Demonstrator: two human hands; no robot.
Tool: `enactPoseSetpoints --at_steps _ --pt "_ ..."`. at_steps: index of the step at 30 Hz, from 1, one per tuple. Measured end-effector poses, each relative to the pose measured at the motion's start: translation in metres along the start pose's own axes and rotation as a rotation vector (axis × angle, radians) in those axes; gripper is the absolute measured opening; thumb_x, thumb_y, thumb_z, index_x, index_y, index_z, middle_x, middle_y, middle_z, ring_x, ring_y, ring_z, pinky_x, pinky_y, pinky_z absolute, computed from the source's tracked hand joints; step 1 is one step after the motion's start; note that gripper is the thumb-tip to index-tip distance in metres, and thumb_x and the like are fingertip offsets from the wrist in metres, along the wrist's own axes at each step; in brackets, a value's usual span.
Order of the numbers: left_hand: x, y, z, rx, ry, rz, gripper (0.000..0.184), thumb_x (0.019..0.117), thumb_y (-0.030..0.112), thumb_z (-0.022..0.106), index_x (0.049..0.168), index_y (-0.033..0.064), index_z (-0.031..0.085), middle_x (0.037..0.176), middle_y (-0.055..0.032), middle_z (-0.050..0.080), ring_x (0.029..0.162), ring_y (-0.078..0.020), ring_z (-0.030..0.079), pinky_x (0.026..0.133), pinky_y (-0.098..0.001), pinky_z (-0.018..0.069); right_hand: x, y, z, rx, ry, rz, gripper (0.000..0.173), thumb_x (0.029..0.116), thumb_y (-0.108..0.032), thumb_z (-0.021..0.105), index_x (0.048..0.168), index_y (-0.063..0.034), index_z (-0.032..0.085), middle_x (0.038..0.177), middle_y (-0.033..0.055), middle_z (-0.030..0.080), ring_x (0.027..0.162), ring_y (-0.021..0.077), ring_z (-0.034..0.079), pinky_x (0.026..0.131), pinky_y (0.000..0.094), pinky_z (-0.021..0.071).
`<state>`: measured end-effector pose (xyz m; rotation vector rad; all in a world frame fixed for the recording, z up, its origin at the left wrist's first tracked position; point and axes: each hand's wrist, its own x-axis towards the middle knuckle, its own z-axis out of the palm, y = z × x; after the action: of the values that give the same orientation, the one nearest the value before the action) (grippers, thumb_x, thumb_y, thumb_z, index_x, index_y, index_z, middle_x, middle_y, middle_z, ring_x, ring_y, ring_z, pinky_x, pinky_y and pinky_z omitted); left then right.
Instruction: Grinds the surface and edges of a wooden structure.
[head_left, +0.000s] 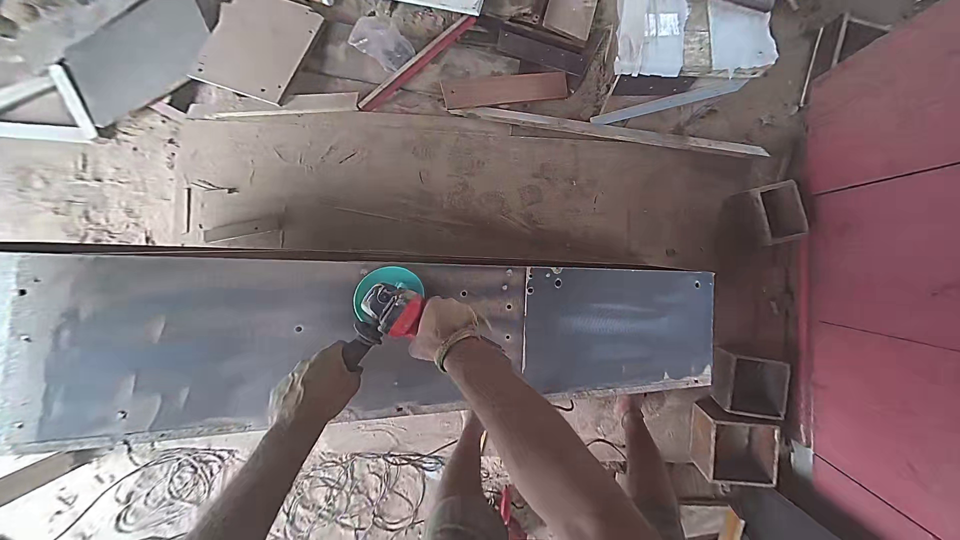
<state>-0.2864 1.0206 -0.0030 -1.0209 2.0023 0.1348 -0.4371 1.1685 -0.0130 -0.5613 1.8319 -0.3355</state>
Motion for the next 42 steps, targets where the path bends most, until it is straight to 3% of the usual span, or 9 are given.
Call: enactPoseSetpoints --at_steps 2,4,11,24,28,30,33,39,42 --pt "-0.003 0.012 0.017 -0.101 -0.023 0.029 0.042 0.0904 0.036 0.076 0.120 0.0079 0.068 0.113 -0.0235 0.072 0.107 -0.0446 0.069 0.086 -0.0701 0.0533 -0.014 0.005 -0.015 -0.046 -0.013 -0.008 0.050 0.0784 -0.028 0.082 0.118 -0.0001 0.067 0.119 0.0182 0.070 0.111 0.0340 0.070 0.087 0.0571 0.0585" --pt "-0.010 0.052 0.032 -0.164 -0.068 0.064 0.043 0.0887 0.040 0.076 0.119 0.0102 0.069 0.110 -0.0200 0.072 0.105 -0.0415 0.070 0.085 -0.0680 0.0547 -0.035 0.034 -0.036 -0.060 0.002 0.024 0.049 0.0784 -0.025 0.081 0.118 0.0004 0.067 0.120 0.0203 0.070 0.112 0.0374 0.069 0.087 0.0611 0.0573" --pt "-0.060 0.257 0.041 -0.016 -0.253 0.225 0.047 0.0917 0.037 0.068 0.132 0.0130 0.063 0.126 -0.0167 0.069 0.117 -0.0370 0.068 0.092 -0.0638 0.0547 -0.091 0.206 -0.084 -0.056 0.073 0.391 0.054 0.0751 -0.034 0.080 0.116 -0.0008 0.067 0.118 0.0193 0.071 0.111 0.0360 0.070 0.088 0.0594 0.0576" --pt "-0.147 0.561 0.123 0.327 -0.281 0.567 0.037 0.0842 0.025 0.071 0.118 0.0115 0.066 0.115 -0.0159 0.072 0.105 -0.0368 0.071 0.077 -0.0609 0.0577 -0.180 0.523 -0.088 0.258 0.165 0.797 0.056 0.0667 -0.032 0.086 0.112 -0.0033 0.068 0.112 0.0177 0.073 0.108 0.0339 0.072 0.089 0.0578 0.0578" --pt "-0.178 0.615 0.129 0.390 -0.240 0.611 0.029 0.0858 0.020 0.071 0.112 0.0084 0.070 0.114 -0.0166 0.072 0.106 -0.0377 0.070 0.076 -0.0599 0.0575 -0.187 0.591 -0.065 0.444 0.255 0.801 0.065 0.0611 -0.025 0.093 0.115 0.0019 0.068 0.114 0.0227 0.072 0.110 0.0389 0.070 0.093 0.0620 0.0554" --pt "-0.190 0.616 0.123 0.425 -0.227 0.575 0.025 0.0874 0.016 0.070 0.110 0.0059 0.071 0.114 -0.0174 0.072 0.106 -0.0380 0.070 0.077 -0.0588 0.0576 -0.182 0.599 -0.047 0.532 0.284 0.757 0.073 0.0582 -0.024 0.095 0.119 0.0022 0.066 0.115 0.0233 0.071 0.111 0.0395 0.069 0.095 0.0619 0.0547" --pt "-0.187 0.570 0.103 0.469 -0.206 0.514 0.030 0.0866 0.021 0.072 0.113 0.0065 0.070 0.115 -0.0183 0.072 0.106 -0.0401 0.070 0.078 -0.0616 0.0568 -0.167 0.560 -0.031 0.561 0.269 0.655 0.074 0.0565 -0.030 0.096 0.119 0.0004 0.068 0.113 0.0216 0.072 0.109 0.0386 0.070 0.094 0.0630 0.0557" --pt "-0.145 0.403 0.064 0.504 -0.124 0.253 0.037 0.0905 0.027 0.066 0.124 0.0117 0.065 0.116 -0.0171 0.072 0.106 -0.0391 0.071 0.081 -0.0610 0.0577 -0.122 0.401 -0.020 0.444 0.109 0.349 0.061 0.0647 -0.033 0.088 0.118 -0.0091 0.072 0.117 0.0155 0.074 0.110 0.0349 0.070 0.092 0.0630 0.0563" --pt "-0.119 0.302 0.072 0.419 -0.055 0.178 0.043 0.0933 0.030 0.067 0.129 0.0070 0.063 0.120 -0.0216 0.071 0.110 -0.0409 0.070 0.086 -0.0630 0.0561 -0.094 0.327 -0.004 0.380 0.065 0.158 0.061 0.0700 -0.035 0.085 0.123 -0.0102 0.069 0.119 0.0159 0.073 0.110 0.0368 0.070 0.089 0.0663 0.0565"
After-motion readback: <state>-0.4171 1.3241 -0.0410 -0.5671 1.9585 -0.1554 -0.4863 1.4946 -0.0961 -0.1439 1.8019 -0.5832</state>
